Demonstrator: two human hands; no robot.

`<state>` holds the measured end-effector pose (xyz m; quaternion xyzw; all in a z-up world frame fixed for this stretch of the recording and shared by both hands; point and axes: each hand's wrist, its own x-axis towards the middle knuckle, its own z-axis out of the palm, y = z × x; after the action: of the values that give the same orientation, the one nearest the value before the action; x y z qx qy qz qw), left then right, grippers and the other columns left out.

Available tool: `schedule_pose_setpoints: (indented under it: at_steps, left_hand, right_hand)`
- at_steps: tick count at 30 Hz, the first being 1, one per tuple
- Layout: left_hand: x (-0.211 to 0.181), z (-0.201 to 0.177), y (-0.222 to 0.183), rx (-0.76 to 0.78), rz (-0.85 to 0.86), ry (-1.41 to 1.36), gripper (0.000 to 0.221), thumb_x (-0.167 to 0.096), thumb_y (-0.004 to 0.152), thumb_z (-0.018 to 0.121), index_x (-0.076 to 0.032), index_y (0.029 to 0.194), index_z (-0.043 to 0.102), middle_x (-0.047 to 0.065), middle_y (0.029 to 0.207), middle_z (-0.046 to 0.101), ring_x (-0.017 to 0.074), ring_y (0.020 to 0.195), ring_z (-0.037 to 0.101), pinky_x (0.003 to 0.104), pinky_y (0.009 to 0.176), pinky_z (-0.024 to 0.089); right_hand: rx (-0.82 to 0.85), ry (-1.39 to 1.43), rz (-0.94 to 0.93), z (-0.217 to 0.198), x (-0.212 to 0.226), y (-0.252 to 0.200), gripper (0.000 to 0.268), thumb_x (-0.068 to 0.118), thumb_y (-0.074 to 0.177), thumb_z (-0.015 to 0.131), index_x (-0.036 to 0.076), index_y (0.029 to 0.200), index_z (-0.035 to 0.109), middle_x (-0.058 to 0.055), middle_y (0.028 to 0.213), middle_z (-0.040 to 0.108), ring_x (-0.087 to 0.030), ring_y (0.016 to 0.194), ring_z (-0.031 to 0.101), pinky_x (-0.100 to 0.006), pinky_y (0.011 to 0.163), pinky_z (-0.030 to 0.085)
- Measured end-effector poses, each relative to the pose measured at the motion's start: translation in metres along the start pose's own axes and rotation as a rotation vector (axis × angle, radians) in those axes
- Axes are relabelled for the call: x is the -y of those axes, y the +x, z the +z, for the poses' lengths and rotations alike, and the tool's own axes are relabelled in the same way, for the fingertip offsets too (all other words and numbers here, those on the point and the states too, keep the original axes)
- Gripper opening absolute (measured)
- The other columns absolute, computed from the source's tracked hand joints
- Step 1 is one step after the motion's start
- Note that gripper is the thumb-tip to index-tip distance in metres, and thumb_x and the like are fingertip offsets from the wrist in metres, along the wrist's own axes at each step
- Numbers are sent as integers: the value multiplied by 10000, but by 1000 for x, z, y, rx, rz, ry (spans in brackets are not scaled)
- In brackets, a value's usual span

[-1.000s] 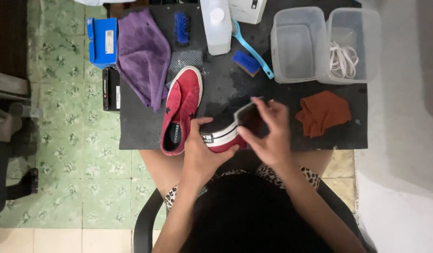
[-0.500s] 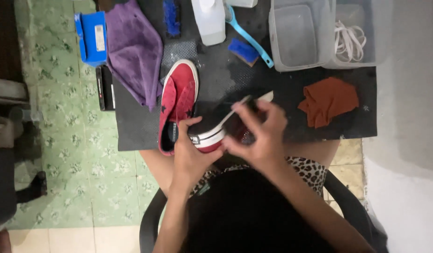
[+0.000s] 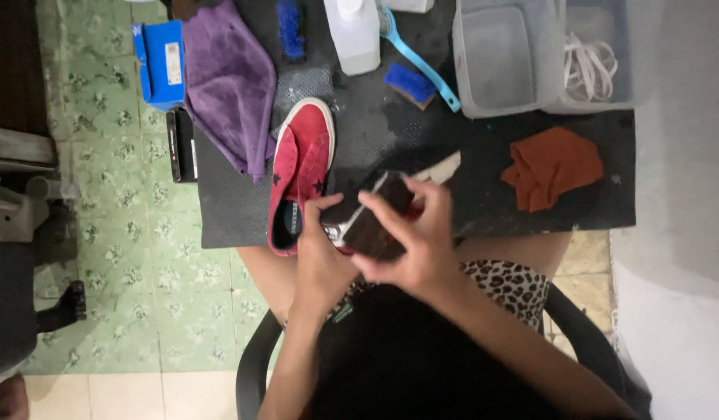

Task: Scrubbing the rubber sole and sides of a red sneaker with a brush and cleaning solution.

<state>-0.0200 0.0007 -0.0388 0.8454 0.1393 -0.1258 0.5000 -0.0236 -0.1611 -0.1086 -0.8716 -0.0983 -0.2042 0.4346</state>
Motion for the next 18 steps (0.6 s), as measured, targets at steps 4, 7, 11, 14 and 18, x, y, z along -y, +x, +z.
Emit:
schedule_pose_setpoints:
  at_steps: [4, 7, 11, 14, 18]
  left_hand:
    - [1, 1, 3, 8, -6, 5, 876, -240, 548, 956, -150, 1316, 544, 272, 1231, 700, 493, 1206, 643, 547, 1029, 502]
    - [-7, -4, 4, 29, -11, -25, 798, -186, 611, 889, -148, 1329, 543, 252, 1234, 711, 473, 1228, 637, 519, 1009, 524]
    - [-4, -1, 3, 14, 26, 15, 874, -211, 569, 971, -102, 1317, 531, 313, 1233, 686, 527, 1201, 634, 573, 1027, 494]
    - [1, 4, 4, 8, -14, -4, 877, -169, 537, 958, -164, 1312, 547, 271, 1234, 700, 484, 1228, 634, 518, 1036, 500]
    - [-1, 0, -1, 35, -23, 23, 932, -141, 494, 958, -151, 1322, 530, 286, 1254, 689, 505, 1233, 620, 535, 1048, 496]
  right_hand:
    - [-73, -20, -7, -2, -25, 4, 751, 467, 756, 856, 243, 1435, 625, -222, 1290, 461, -404, 1114, 494, -438, 1009, 403]
    - [-21, -14, -128, 1, 26, -2, 801, 592, 638, 879, 285, 1353, 686, -241, 1391, 451, -421, 1212, 474, -483, 1070, 357]
    - [-99, -156, -88, -7, -13, 7, 747, 505, 738, 864, 251, 1403, 640, -236, 1272, 514, -466, 1128, 514, -544, 1012, 377]
    - [-43, 53, 92, -7, 3, -1, 792, 408, 693, 920, 247, 1412, 629, -236, 1374, 417, -451, 1194, 510, -480, 1071, 425]
    - [-61, 8, 15, -5, -22, -9, 752, 456, 713, 890, 272, 1400, 647, -239, 1376, 401, -416, 1202, 471, -481, 1089, 400]
